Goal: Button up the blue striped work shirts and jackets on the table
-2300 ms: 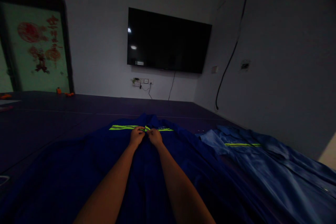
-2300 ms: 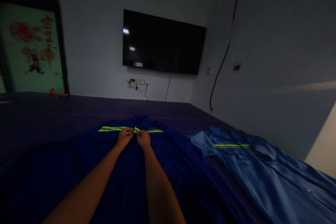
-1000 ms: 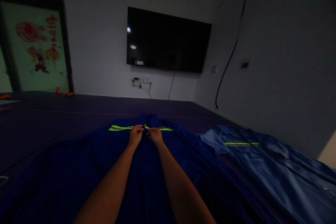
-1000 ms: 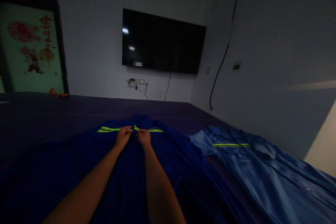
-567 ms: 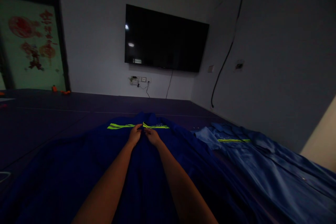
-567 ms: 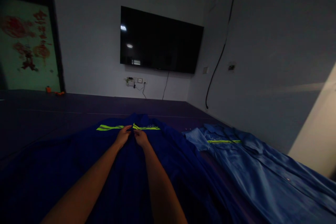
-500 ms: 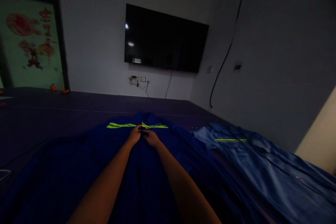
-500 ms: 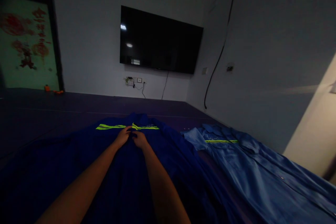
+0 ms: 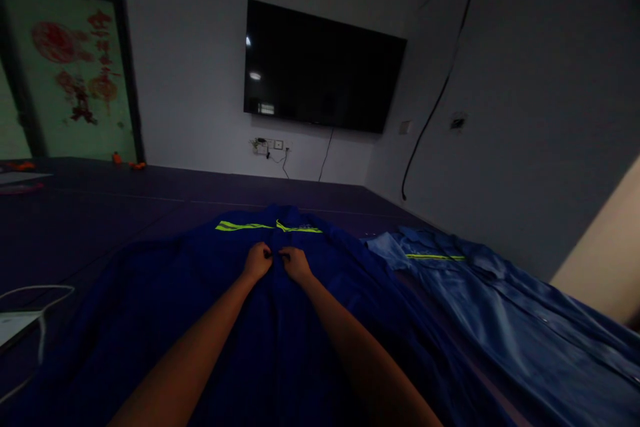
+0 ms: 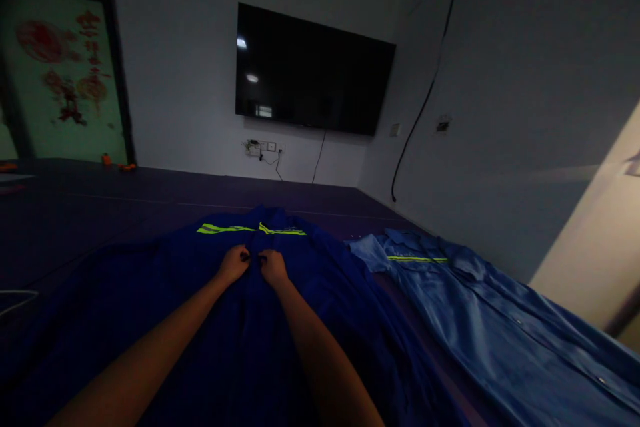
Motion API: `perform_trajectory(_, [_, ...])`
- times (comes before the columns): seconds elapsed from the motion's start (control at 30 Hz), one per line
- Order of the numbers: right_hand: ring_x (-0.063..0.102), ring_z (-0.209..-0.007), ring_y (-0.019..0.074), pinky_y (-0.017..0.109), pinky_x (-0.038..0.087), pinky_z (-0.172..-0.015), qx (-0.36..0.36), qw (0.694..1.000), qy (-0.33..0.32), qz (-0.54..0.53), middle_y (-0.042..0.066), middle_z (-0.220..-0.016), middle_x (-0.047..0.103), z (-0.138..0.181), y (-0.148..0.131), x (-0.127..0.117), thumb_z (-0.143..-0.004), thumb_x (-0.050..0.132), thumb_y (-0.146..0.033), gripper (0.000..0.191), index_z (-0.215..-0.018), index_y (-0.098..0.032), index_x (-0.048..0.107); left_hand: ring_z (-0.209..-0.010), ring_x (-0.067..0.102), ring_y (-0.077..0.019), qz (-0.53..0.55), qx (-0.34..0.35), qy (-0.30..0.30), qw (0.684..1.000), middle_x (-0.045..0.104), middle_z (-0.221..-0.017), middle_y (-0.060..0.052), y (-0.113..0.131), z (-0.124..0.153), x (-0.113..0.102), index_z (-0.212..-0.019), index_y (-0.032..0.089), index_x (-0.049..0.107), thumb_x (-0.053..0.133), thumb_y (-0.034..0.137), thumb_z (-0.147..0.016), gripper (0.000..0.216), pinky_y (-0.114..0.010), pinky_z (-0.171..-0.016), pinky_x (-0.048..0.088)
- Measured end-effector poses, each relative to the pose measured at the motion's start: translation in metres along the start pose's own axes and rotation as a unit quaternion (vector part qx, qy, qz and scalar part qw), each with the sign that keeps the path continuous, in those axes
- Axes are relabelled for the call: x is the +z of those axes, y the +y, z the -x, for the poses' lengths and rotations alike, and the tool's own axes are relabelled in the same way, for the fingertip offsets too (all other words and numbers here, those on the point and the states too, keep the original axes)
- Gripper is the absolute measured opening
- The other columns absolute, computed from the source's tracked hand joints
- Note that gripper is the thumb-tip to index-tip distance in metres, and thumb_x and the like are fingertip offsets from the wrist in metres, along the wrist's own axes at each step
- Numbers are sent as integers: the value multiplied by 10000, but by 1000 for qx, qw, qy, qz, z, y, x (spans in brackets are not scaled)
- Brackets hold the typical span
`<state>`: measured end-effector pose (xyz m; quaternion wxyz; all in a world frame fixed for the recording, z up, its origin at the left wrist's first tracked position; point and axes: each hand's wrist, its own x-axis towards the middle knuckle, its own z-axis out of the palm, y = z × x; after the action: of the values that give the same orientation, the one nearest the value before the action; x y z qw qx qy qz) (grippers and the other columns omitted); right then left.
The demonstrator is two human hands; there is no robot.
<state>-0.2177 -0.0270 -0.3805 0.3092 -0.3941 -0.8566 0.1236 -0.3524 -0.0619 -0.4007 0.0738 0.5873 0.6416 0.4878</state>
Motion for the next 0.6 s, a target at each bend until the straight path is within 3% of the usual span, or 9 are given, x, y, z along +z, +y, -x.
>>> perform_trajectory(0.13, [606, -891, 171, 253, 428, -833, -9, 1000, 29, -3, 46, -916, 680, 5, -4, -4, -698, 509, -51, 268, -845, -177, 694, -943, 558, -190, -31, 54, -3, 998, 625, -779, -65, 8, 7, -5, -569, 147, 573, 526, 60, -648, 126, -292, -826, 426])
perform_trajectory(0.3, [614, -748, 170, 240, 426, -673, -12, 999, 45, 12, 62, -794, 685, 6, -9, -8, -789, 508, -293, 220, -763, -182, 696, -894, 557, -166, -27, 108, -31, 993, 604, -924, -86, 13, 8, -4, -726, 131, 603, 483, 38, -671, 162, -289, -826, 426])
perform_trajectory(0.4, [608, -700, 162, 226, 398, -616, 2, 999, 36, 21, 63, -751, 681, 6, -12, -9, -750, 546, -417, 278, -721, -183, 692, -820, 557, -152, -35, 111, -40, 992, 598, -847, -69, 14, 8, -4, -736, 131, 597, 453, 18, -673, 194, -271, -764, 434])
perform_trajectory(0.6, [596, -670, 160, 219, 355, -559, 52, 997, 25, 43, 57, -669, 661, 5, -20, -8, -669, 585, -484, 326, -666, -172, 679, -774, 542, -156, -67, 113, -52, 990, 583, -783, -57, 18, 11, -10, -737, 130, 595, 432, -20, -627, 248, -263, -710, 417])
